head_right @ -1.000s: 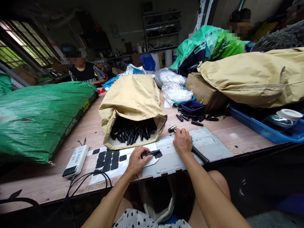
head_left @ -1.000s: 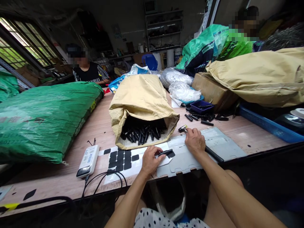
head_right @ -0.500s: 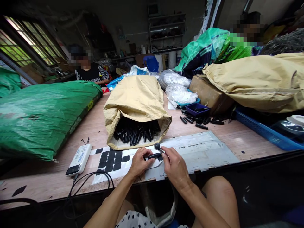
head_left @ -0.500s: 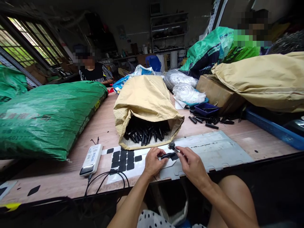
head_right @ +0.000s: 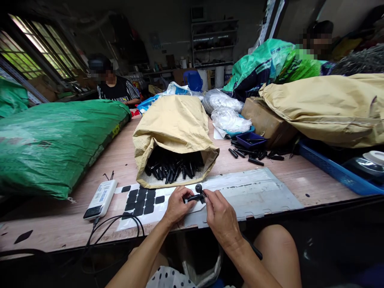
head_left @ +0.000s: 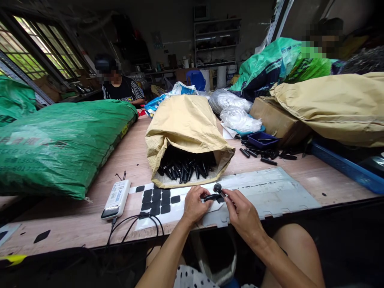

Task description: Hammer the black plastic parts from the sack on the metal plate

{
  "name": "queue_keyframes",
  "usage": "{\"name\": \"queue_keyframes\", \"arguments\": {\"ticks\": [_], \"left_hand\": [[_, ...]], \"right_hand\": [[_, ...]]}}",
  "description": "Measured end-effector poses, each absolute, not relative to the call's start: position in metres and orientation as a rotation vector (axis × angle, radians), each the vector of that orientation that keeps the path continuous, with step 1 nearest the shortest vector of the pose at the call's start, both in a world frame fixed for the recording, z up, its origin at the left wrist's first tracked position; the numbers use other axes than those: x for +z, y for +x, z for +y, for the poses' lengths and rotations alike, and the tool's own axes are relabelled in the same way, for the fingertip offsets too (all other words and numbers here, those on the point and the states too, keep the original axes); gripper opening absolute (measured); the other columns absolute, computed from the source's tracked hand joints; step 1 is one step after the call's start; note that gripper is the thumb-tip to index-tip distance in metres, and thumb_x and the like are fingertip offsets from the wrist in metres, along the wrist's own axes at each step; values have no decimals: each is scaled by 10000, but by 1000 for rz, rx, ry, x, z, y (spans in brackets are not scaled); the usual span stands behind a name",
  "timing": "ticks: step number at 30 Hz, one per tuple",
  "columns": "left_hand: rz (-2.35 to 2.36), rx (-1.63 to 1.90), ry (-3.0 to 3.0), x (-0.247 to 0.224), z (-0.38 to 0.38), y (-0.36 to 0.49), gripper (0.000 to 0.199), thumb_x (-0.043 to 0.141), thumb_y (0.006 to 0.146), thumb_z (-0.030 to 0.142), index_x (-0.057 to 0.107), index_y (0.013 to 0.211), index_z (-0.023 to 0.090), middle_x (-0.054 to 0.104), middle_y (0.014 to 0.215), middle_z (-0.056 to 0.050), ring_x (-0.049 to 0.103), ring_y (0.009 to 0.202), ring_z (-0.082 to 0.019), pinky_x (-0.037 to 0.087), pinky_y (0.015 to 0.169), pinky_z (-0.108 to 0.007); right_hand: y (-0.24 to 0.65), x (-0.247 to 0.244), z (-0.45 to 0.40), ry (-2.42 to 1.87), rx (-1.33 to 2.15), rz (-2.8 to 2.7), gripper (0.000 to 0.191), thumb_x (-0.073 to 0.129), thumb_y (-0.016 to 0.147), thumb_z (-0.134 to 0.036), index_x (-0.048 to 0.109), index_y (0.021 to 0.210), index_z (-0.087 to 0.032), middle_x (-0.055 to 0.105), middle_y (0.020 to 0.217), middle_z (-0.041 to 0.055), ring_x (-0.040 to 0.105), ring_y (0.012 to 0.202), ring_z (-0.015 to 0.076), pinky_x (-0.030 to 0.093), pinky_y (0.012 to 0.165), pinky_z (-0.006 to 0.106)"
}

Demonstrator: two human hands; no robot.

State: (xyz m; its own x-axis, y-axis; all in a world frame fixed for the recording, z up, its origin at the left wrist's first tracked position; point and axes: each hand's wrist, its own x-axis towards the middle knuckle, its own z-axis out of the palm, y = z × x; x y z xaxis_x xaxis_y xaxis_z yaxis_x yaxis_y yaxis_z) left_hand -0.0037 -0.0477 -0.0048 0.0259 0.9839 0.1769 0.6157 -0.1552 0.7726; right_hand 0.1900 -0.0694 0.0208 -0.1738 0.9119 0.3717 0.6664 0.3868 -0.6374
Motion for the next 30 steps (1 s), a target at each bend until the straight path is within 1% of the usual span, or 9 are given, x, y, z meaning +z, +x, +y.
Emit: {"name": "queue_keyframes", "arguments": {"ticks": [5, 9, 12, 16, 19, 22, 25, 27, 30], "left_hand": [[1631, 969, 1835, -3, -48, -4, 214, 706, 663, 97, 679, 845, 208, 626, 836, 6, 544, 854, -186, 428, 786, -296], [1623, 964, 1818, -1, -48, -5, 202, 704, 680, 114, 672, 855, 208, 616, 852, 4, 545, 853, -185, 426, 777, -294], [1616, 972, 1809, 0, -48, -5, 196, 706, 694, 122, 668, 866, 207, 628, 876, 1, 552, 869, -188, 427, 785, -296], [1608, 990, 1814, -1, -48, -4, 185, 707, 697, 114, 674, 855, 204, 638, 868, -1, 557, 868, -188, 433, 789, -297], [1569, 1019, 1785, 1, -50, -4, 190, 708, 700, 106, 691, 863, 202, 641, 871, -4, 557, 831, -176, 443, 769, -290], [1512, 1041, 1758, 8, -53, -5, 212, 710, 701, 90, 713, 882, 200, 648, 879, -11, 564, 809, -168, 446, 735, -279], [1410, 1090, 1751, 22, -59, -4, 210, 727, 729, 113, 741, 921, 197, 665, 914, -31, 586, 838, -172, 459, 738, -278], [1324, 1148, 1690, 29, -63, -2, 207, 758, 748, 163, 756, 952, 194, 672, 943, -43, 590, 839, -168, 473, 763, -283], [1215, 1244, 1378, 31, -72, 5, 317, 798, 762, 275, 752, 1063, 189, 667, 947, -40, 584, 793, -149, 486, 768, -282]], "right_hand": [[203, 14, -69, -1422, 419, -1835, 325, 430, 1012, -275, 665, 1231, -226, 710, 1060, 68, 674, 984, 204, 517, 875, 322], [230, 11, -48, -1644, 125, -1800, 319, 473, 992, -277, 678, 1235, -240, 700, 1068, 67, 653, 983, 221, 480, 826, 327], [252, 4, -21, -1796, -91, -1851, 308, 485, 978, -252, 696, 1200, -225, 682, 1013, 79, 613, 908, 223, 431, 749, 326], [268, -9, 6, -1881, -198, -1934, 299, 498, 967, -217, 705, 1182, -200, 656, 960, 93, 558, 846, 216, 387, 728, 331], [262, -7, 6, -1887, -230, -1915, 298, 535, 945, -209, 704, 1190, -195, 652, 1011, 112, 546, 911, 248, 391, 761, 358], [243, 7, -12, -1711, -136, -1954, 341, 596, 902, -217, 679, 1232, -197, 633, 1137, 127, 535, 1020, 277, 414, 831, 389], [217, 23, -36, -1285, 174, -2253, 365, 636, 891, -248, 656, 1255, -230, 621, 1233, 107, 535, 1083, 263, 429, 892, 386], [201, 29, -50, -1215, 293, -2312, 268, 638, 896, -241, 688, 1159, -250, 659, 1131, 77, 541, 1036, 249, 423, 859, 375], [183, 32, -65, -1242, 366, -2217, 146, 591, 932, -219, 696, 1033, -231, 677, 988, 60, 542, 946, 227, 414, 831, 365]]}}
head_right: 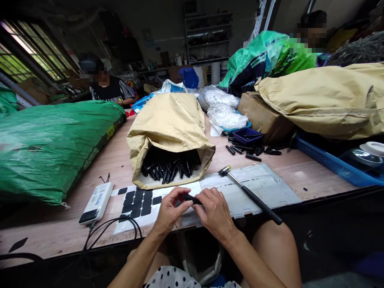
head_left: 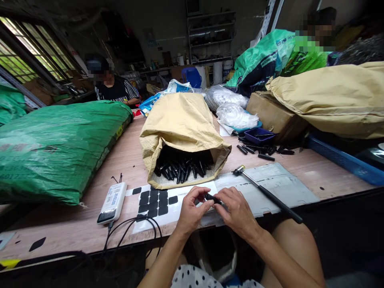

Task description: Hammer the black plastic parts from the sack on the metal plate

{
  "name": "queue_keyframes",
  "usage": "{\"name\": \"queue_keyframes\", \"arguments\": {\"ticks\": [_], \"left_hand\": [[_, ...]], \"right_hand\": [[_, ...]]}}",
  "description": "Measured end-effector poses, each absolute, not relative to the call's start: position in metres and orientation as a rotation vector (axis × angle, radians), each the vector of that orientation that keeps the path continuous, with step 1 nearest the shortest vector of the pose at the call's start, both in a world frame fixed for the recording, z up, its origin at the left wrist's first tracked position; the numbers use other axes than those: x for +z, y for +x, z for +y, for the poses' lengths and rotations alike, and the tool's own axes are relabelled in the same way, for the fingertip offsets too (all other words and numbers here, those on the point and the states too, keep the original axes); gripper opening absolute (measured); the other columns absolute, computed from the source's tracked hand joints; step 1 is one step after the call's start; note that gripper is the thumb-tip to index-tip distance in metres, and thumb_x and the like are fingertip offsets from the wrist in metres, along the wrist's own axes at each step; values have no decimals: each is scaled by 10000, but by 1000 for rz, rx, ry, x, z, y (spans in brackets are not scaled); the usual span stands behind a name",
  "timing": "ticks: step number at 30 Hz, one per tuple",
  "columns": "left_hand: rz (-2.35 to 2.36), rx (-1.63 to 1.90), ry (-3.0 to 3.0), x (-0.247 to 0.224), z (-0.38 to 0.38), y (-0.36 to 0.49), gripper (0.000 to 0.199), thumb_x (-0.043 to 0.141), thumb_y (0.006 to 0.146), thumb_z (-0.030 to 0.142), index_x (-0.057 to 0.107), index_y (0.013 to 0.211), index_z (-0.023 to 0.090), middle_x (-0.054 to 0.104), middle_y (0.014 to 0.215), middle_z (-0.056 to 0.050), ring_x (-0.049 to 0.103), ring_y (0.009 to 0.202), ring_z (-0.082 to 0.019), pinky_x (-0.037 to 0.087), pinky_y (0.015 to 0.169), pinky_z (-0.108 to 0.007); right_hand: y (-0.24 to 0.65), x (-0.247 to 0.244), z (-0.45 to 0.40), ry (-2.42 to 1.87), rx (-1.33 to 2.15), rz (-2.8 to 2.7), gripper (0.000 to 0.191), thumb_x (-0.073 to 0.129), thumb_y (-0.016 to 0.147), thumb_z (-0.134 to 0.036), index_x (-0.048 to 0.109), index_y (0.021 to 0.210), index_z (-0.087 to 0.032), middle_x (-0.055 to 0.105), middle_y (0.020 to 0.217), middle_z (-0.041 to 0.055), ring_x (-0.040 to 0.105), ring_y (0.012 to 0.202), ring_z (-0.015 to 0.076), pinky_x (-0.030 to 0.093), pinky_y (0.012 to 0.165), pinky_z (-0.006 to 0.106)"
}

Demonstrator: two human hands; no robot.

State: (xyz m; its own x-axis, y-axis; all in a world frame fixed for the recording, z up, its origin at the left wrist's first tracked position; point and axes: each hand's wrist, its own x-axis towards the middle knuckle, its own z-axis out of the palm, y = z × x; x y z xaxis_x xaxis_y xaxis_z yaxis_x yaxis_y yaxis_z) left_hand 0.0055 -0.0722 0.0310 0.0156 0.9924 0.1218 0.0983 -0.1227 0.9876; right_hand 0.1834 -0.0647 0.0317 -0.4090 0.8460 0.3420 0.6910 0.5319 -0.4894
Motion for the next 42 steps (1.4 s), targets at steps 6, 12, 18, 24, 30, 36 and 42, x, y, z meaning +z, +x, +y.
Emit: {"name": "queue_keyframes", "arguments": {"ticks": [6, 12, 18, 24, 30, 36, 42], "left_hand": [[1169, 1238, 1032, 27, -100, 19, 315, 711, 881, 433, 727, 1039, 161, 681, 1002, -52, 627, 982, -201, 492, 898, -301], [1251, 983, 1425, 49, -124, 13, 260, 608, 967, 389, 711, 1107, 196, 712, 1027, -53, 628, 947, -202, 480, 857, -294], [1320, 866, 1647, 44, -140, 16, 231, 538, 999, 324, 707, 1118, 223, 713, 1064, -69, 626, 1005, -233, 468, 904, -352], [1320, 840, 1795, 38, -146, 13, 202, 521, 1007, 301, 675, 1117, 231, 707, 1036, -70, 616, 982, -232, 469, 890, -368], [1359, 861, 2027, 39, -144, 18, 221, 460, 1016, 263, 652, 934, 190, 655, 857, -73, 570, 836, -221, 437, 760, -342], [1314, 852, 2034, 42, -142, 19, 205, 458, 1010, 249, 628, 910, 195, 662, 874, -73, 570, 852, -222, 429, 772, -345], [1351, 691, 2109, 48, -141, 16, 160, 514, 926, 110, 634, 969, 207, 656, 925, -70, 561, 902, -236, 429, 793, -357]], "right_hand": [[184, 45, -84, -1247, 561, -2131, 135, 618, 890, -215, 654, 1018, -239, 663, 967, 41, 551, 925, 215, 426, 828, 351], [197, 71, -89, -1276, 763, -2196, 180, 620, 909, -364, 570, 1013, -227, 626, 931, 15, 557, 839, 168, 421, 758, 304], [198, 71, -94, -1249, 670, -2489, 145, 525, 969, -350, 591, 943, -223, 649, 932, 26, 579, 858, 183, 382, 759, 310], [205, 71, -99, -1232, 734, -2560, 174, 522, 975, -358, 613, 916, -222, 661, 909, 20, 573, 798, 165, 351, 715, 301], [204, 66, -102, -1100, 740, -2465, 115, 539, 904, -211, 547, 789, -210, 607, 824, 8, 528, 778, 150, 361, 728, 294], [204, 58, -107, -1066, 764, -2343, 145, 538, 911, -220, 532, 767, -209, 581, 779, 4, 516, 768, 151, 353, 717, 295], [219, 59, -107, -1181, 814, -2407, 212, 646, 906, -396, 567, 832, -214, 594, 801, -15, 523, 770, 148, 344, 701, 292]]}}
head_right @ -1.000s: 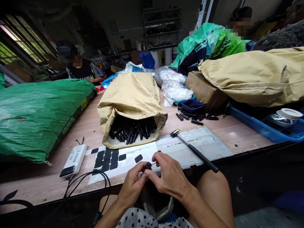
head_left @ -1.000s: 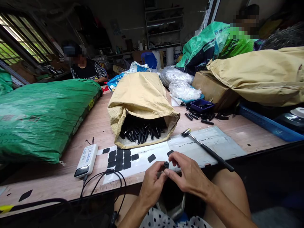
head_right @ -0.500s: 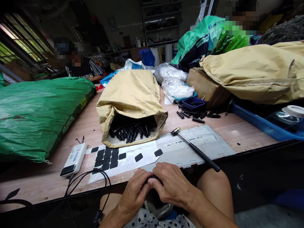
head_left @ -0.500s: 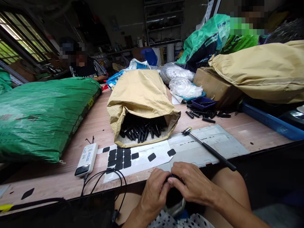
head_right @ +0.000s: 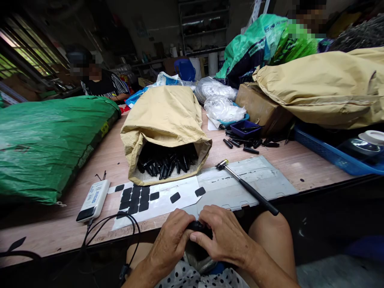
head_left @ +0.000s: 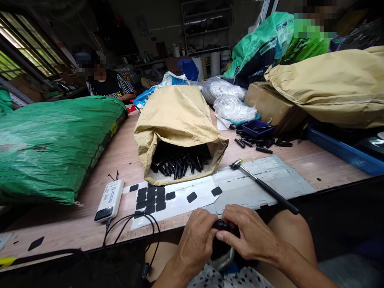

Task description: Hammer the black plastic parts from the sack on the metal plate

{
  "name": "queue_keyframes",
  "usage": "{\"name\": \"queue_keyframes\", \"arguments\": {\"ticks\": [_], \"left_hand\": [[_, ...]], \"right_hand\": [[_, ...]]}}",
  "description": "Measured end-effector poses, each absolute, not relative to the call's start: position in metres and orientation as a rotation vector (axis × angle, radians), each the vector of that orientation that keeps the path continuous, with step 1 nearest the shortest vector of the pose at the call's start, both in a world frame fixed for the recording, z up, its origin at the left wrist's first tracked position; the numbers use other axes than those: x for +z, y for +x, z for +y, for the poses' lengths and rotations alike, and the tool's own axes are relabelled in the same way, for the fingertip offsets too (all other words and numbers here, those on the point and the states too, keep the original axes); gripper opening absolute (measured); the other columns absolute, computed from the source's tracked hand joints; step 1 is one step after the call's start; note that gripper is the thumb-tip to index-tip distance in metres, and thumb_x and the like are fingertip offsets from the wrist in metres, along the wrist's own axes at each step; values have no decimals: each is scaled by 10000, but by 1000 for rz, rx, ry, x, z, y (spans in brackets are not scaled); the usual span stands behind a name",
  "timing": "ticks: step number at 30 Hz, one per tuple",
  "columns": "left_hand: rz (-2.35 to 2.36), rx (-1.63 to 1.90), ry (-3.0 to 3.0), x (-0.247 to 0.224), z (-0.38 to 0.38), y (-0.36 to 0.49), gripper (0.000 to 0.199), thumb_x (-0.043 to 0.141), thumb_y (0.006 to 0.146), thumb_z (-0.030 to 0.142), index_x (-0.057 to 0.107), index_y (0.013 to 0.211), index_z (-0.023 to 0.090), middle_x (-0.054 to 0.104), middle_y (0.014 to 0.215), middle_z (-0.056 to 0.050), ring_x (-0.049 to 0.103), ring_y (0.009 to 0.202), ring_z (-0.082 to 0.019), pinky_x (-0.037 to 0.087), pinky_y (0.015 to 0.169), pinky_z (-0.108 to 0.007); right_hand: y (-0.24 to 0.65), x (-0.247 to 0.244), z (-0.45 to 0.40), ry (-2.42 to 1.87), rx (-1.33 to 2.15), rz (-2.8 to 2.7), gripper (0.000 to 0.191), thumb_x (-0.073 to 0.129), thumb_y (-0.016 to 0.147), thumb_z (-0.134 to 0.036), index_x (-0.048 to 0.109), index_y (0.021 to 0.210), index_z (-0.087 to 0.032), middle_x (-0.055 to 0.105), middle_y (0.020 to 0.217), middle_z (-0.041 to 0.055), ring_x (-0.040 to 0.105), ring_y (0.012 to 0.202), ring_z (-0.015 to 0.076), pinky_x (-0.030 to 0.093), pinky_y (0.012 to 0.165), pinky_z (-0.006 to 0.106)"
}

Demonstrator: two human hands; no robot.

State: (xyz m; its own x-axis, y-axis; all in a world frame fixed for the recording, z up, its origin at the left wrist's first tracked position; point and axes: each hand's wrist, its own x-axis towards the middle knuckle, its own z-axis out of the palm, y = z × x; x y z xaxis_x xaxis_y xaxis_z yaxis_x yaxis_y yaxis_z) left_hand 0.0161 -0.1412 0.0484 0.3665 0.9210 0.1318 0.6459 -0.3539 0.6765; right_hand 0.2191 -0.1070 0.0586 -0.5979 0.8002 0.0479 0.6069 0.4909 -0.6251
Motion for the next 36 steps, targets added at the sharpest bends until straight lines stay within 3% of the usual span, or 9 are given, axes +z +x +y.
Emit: {"name": "queue_keyframes", "arguments": {"ticks": [7, 12, 15, 18, 21, 24, 30, 34, 36], "left_hand": [[1355, 713, 2226, 47, -145, 18, 129, 512, 969, 173, 616, 898, 202, 629, 851, -66, 545, 842, -227, 418, 747, -357], [1284, 804, 2219, 47, -144, 19, 149, 507, 923, 105, 617, 876, 194, 641, 859, -78, 552, 865, -230, 420, 778, -360], [1294, 775, 2098, 50, -140, 17, 162, 526, 901, 120, 670, 904, 194, 657, 862, -80, 554, 864, -236, 415, 785, -363], [1248, 760, 1703, 54, -136, 16, 154, 570, 936, 248, 718, 937, 205, 697, 907, -64, 584, 888, -228, 430, 821, -348], [1038, 764, 1176, 54, -135, 17, 321, 575, 963, 445, 727, 918, 166, 705, 825, -55, 606, 835, -200, 444, 831, -319], [881, 752, 779, 48, -139, 19, 478, 628, 916, 557, 719, 1028, 101, 696, 705, -62, 602, 702, -170, 432, 749, -287], [793, 738, 519, 37, -146, 20, 534, 743, 841, 530, 718, 1072, 48, 732, 691, -120, 637, 618, -162, 429, 679, -261], [763, 725, 492, 38, -146, 21, 527, 758, 836, 507, 727, 1070, 36, 736, 684, -125, 644, 608, -154, 434, 672, -245], [752, 710, 488, 37, -147, 22, 534, 756, 838, 507, 729, 1078, 30, 737, 680, -126, 645, 601, -153, 439, 664, -241]], "right_hand": [[219, 51, -112, -1029, 646, -2453, 181, 543, 962, -273, 558, 794, -210, 602, 821, 12, 512, 770, 152, 349, 705, 303], [213, 48, -115, -990, 704, -2389, 200, 530, 941, -202, 514, 741, -204, 570, 777, 10, 503, 765, 150, 351, 708, 302], [215, 49, -114, -1028, 782, -2349, 221, 550, 962, -265, 527, 752, -201, 582, 784, 5, 509, 769, 145, 350, 697, 296], [222, 55, -110, -1078, 933, -2246, 244, 616, 946, -380, 554, 787, -206, 588, 794, -4, 519, 776, 141, 379, 702, 278], [230, 60, -105, -1087, 1136, -2082, 221, 635, 927, -419, 604, 870, -208, 601, 836, 0, 533, 777, 133, 423, 707, 260], [236, 60, -102, -1101, 1284, -1972, 251, 591, 951, -446, 632, 908, -202, 598, 835, 5, 531, 755, 128, 431, 685, 252], [234, 50, -101, -1151, 1418, -1835, 299, 505, 998, -456, 660, 968, -203, 644, 908, 23, 587, 871, 160, 463, 794, 277], [228, 48, -102, -1139, 1535, -1733, 360, 496, 998, -492, 694, 1118, -217, 683, 1062, 46, 609, 1019, 188, 462, 940, 319], [223, 49, -103, -1131, 1620, -1687, 429, 475, 999, -535, 700, 1166, -210, 684, 1031, 45, 612, 999, 186, 461, 948, 327]]}}
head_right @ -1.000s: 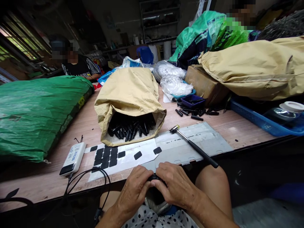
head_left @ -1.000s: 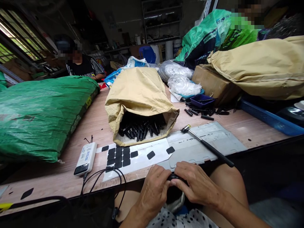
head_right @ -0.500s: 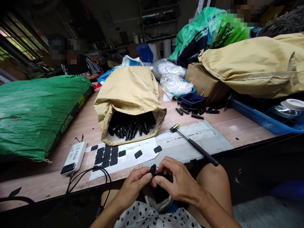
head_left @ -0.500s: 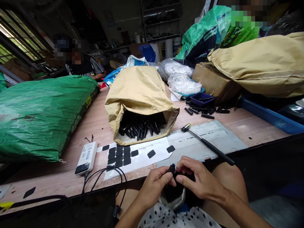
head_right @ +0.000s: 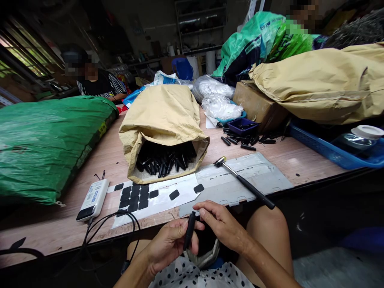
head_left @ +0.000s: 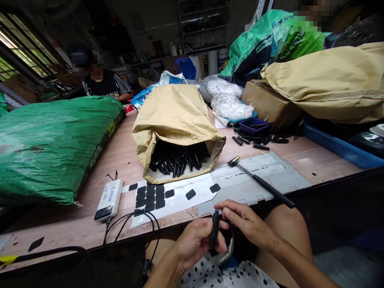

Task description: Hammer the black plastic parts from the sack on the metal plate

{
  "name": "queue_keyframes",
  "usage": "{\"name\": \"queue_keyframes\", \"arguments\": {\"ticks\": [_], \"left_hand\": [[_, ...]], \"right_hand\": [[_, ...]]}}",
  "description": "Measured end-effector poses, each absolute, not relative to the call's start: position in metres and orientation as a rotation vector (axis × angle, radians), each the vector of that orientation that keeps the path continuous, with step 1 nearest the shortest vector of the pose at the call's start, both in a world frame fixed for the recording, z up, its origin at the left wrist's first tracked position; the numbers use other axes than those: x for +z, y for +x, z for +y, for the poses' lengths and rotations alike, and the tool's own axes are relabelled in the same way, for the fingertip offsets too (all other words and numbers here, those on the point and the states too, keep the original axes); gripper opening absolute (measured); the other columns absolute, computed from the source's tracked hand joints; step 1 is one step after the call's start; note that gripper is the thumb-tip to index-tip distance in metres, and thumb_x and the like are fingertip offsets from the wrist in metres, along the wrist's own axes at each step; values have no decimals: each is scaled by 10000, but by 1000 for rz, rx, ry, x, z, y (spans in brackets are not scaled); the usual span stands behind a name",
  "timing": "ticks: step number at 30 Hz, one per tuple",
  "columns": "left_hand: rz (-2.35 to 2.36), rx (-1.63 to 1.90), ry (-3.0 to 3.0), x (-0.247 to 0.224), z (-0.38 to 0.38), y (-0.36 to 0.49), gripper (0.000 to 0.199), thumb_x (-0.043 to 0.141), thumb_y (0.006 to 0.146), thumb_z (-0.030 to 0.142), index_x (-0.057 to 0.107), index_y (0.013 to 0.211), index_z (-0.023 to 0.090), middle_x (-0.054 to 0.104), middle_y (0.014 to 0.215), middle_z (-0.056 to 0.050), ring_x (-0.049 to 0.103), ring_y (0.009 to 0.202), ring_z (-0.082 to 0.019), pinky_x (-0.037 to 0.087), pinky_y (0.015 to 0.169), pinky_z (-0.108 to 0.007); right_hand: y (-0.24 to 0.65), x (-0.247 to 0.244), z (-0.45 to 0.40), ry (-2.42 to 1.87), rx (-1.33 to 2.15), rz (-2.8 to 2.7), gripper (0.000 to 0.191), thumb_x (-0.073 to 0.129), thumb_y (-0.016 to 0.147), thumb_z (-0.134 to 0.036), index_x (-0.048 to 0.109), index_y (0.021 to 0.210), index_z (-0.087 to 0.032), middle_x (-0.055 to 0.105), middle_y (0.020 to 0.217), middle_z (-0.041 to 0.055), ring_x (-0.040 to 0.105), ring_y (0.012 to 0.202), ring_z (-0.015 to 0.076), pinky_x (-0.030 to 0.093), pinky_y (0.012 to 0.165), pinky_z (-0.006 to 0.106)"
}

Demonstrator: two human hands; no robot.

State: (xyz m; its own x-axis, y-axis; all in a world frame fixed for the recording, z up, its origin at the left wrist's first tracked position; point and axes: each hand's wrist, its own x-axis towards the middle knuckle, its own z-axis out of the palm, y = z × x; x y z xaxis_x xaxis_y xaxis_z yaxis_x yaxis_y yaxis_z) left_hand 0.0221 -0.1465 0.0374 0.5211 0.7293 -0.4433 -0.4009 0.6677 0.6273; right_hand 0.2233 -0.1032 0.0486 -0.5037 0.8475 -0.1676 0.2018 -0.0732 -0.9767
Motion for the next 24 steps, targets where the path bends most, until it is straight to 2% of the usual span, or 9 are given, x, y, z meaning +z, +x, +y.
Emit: {"name": "queue_keyframes", "arguments": {"ticks": [4, 7, 10, 16, 19, 21, 24], "left_hand": [[721, 686, 443, 28, -153, 27, 546, 765, 809, 539, 731, 1009, 32, 733, 651, -135, 637, 543, -163, 431, 586, -238], [724, 655, 392, 14, -162, 30, 512, 777, 773, 552, 716, 831, 47, 724, 630, -151, 625, 498, -167, 408, 534, -238], [769, 611, 375, 1, -171, 29, 500, 778, 748, 526, 722, 787, 30, 707, 594, -150, 615, 474, -167, 405, 531, -241], [784, 558, 333, -1, -179, 23, 509, 814, 679, 547, 718, 723, 49, 675, 534, -116, 598, 453, -173, 410, 540, -258], [781, 582, 353, -3, -181, 20, 518, 789, 711, 568, 718, 776, 59, 682, 569, -103, 605, 484, -160, 404, 541, -246], [826, 580, 407, -13, -180, 19, 472, 776, 741, 532, 712, 830, 73, 691, 607, -92, 605, 506, -146, 377, 520, -224], [1023, 486, 426, -46, -177, 18, 387, 741, 779, 472, 688, 864, 99, 685, 636, -68, 586, 488, -129, 316, 466, -205]], "right_hand": [[214, 44, -110, -1072, 1776, -1625, 527, 447, 987, -614, 727, 1041, -171, 580, 765, 2, 566, 776, 144, 478, 789, 286], [211, 34, -121, -1044, 1801, -1586, 472, 586, 919, -617, 721, 962, -166, 582, 806, 5, 545, 732, 122, 456, 671, 238], [208, 22, -137, -1056, 1819, -1527, 436, 653, 883, -593, 714, 920, -163, 572, 852, 2, 567, 663, 97, 453, 622, 227], [198, 18, -157, -1103, 1750, -1508, 409, 625, 912, -565, 705, 892, -164, 559, 877, 2, 612, 641, 89, 479, 636, 232], [201, 27, -150, -1107, 1736, -1667, 331, 602, 939, -497, 711, 919, -184, 603, 888, 11, 630, 691, 110, 488, 665, 244], [213, 35, -133, -1122, 1535, -1852, 259, 601, 944, -437, 722, 985, -212, 640, 938, 27, 645, 798, 145, 499, 730, 269], [238, 37, -91, -1254, 856, -1970, 244, 605, 939, -389, 709, 1104, -241, 661, 1058, 60, 606, 1016, 212, 473, 912, 350]]}}
